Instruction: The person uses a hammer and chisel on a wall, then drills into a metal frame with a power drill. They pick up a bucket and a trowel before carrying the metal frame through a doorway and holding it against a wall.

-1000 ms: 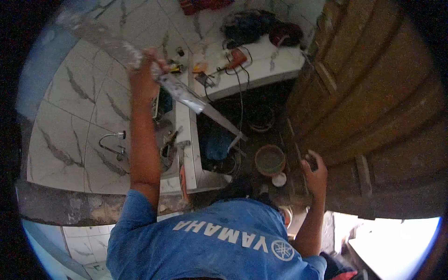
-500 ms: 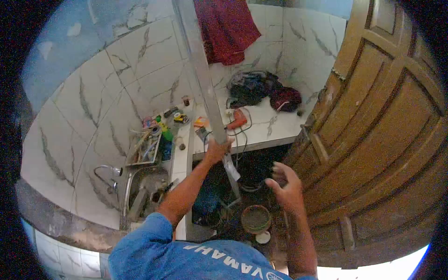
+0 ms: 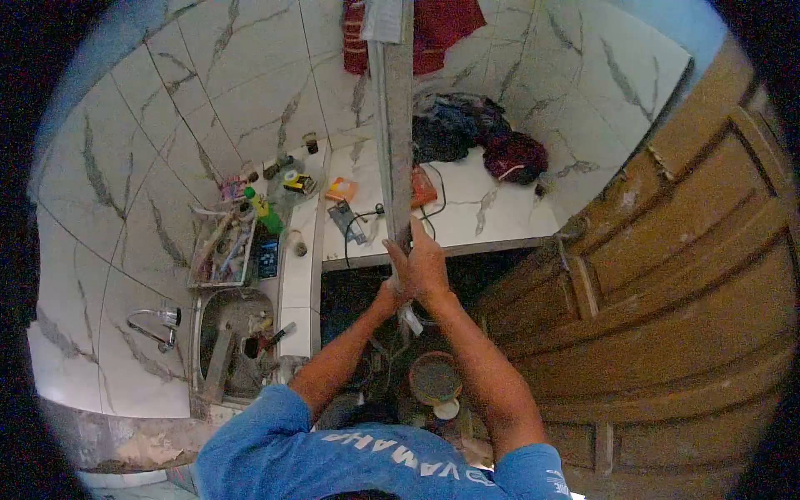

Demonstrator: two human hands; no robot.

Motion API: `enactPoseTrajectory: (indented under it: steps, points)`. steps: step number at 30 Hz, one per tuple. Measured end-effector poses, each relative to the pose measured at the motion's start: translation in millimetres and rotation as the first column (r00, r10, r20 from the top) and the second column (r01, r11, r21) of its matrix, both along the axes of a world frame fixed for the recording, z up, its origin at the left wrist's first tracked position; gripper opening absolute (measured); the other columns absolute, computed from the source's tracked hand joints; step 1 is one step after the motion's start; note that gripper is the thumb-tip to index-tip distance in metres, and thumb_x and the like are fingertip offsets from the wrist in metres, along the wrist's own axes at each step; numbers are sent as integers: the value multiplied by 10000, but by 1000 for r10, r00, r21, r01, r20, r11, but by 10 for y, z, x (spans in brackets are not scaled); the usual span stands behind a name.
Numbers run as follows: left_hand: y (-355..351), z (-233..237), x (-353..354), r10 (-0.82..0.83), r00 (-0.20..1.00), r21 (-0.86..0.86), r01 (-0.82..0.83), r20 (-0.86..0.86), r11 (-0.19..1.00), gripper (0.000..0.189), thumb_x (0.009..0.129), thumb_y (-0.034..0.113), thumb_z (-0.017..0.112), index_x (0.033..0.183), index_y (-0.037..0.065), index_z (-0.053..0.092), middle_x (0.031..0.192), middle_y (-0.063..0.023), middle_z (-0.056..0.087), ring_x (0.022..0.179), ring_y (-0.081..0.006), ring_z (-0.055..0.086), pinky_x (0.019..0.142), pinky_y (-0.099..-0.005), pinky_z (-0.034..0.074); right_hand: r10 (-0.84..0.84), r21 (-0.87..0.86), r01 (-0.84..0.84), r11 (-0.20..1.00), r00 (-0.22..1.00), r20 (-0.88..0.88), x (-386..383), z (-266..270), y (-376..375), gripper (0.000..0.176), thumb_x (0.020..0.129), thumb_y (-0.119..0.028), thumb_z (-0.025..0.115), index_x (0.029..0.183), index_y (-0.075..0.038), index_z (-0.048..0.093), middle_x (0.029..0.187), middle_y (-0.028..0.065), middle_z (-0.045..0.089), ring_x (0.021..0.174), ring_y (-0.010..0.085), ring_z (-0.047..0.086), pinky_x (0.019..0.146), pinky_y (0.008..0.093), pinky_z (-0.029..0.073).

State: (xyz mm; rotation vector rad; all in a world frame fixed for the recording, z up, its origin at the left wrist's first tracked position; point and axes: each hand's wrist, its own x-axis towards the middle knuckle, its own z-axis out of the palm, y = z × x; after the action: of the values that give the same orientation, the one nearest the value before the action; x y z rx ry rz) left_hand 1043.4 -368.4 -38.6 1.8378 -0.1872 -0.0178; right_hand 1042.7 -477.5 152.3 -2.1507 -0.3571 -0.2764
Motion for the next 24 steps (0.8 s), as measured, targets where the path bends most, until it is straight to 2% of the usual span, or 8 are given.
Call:
enactPoseTrajectory:
  steps: [3, 7, 10, 12, 15, 17, 20, 24]
  points:
    - [514, 423, 291, -397, 918, 249, 384, 0, 889, 777, 612, 427, 778, 1196, 23, 463, 1142, -187, 546, 1093, -269, 511, 915, -393, 391, -21, 68, 19, 997, 999, 26, 105, 20, 106, 611, 765, -387, 656, 1188, -2, 440, 901, 259, 597, 849, 419, 587, 738, 456, 463]
    - [1130, 1656, 442, -172, 981, -99, 180, 84, 979, 1055, 543, 427, 823, 1351, -5, 298, 1335, -166, 386, 1231, -248, 375, 1037, -383, 268, 25, 74, -21, 997, 998, -55, 171, 149, 286, 577, 739, -351, 693, 1166, -28, 475, 907, 229, 605, 851, 400, 589, 717, 436, 468]
    - [860, 2315, 538, -163, 898, -309, 304, 408, 901, 829, 631, 372, 791, 1256, -12, 405, 1168, -122, 510, 1062, -204, 493, 915, -349, 387, 119, 88, -111, 990, 989, -91, 331, 110, 358, 534, 730, -282, 719, 1149, -31, 502, 921, 185, 622, 858, 330, 613, 739, 392, 479]
    - [901, 2269, 570, -65, 956, -324, 161, 286, 932, 658, 674, 316, 762, 1155, -5, 449, 1056, -96, 535, 924, -171, 516, 798, -317, 415, 457, 563, -298, 771, 874, -163, 629, -207, 328, 500, 746, -285, 712, 1128, -22, 526, 947, 131, 627, 856, 235, 615, 755, 351, 487]
    - [938, 2229, 595, 42, 988, -419, 26, 152, 907, 362, 740, 222, 705, 959, 26, 493, 842, -54, 549, 690, -116, 514, 602, -267, 420, 182, 778, 263, 571, 883, -432, 1462, -1048, 189, 388, 831, -309, 648, 1060, -23, 522, 878, 39, 567, 796, 133, 552, 726, 253, 474]
    - [968, 2222, 623, 35, 991, -512, 38, 133, 858, 247, 762, 183, 677, 864, 50, 495, 740, -38, 538, 595, -94, 489, 523, -249, 396, 60, 649, 526, 549, 750, -658, 2088, -1797, 140, 523, 805, -428, 653, 1036, 21, 517, 800, 25, 528, 665, 94, 489, 628, 227, 455]
    - [957, 2217, 688, 51, 981, -502, 50, 185, 863, 236, 766, 173, 675, 827, 63, 476, 668, -51, 517, 544, -123, 482, 501, -277, 404, 109, 502, 310, 807, 758, -643, 3115, -3530, -39, 616, 761, -469, 683, 1057, 42, 507, 832, 54, 542, 719, 137, 524, 653, 258, 469]
    - [961, 2196, 749, 80, 970, -613, 79, 228, 786, 232, 767, 149, 661, 807, 52, 454, 601, -50, 490, 517, -146, 457, 489, -295, 389, -116, 513, 694, 505, 643, -757, 3476, -3175, 311, 677, 729, -493, 700, 1058, 65, 505, 881, 110, 562, 809, 213, 568, 705, 327, 494]
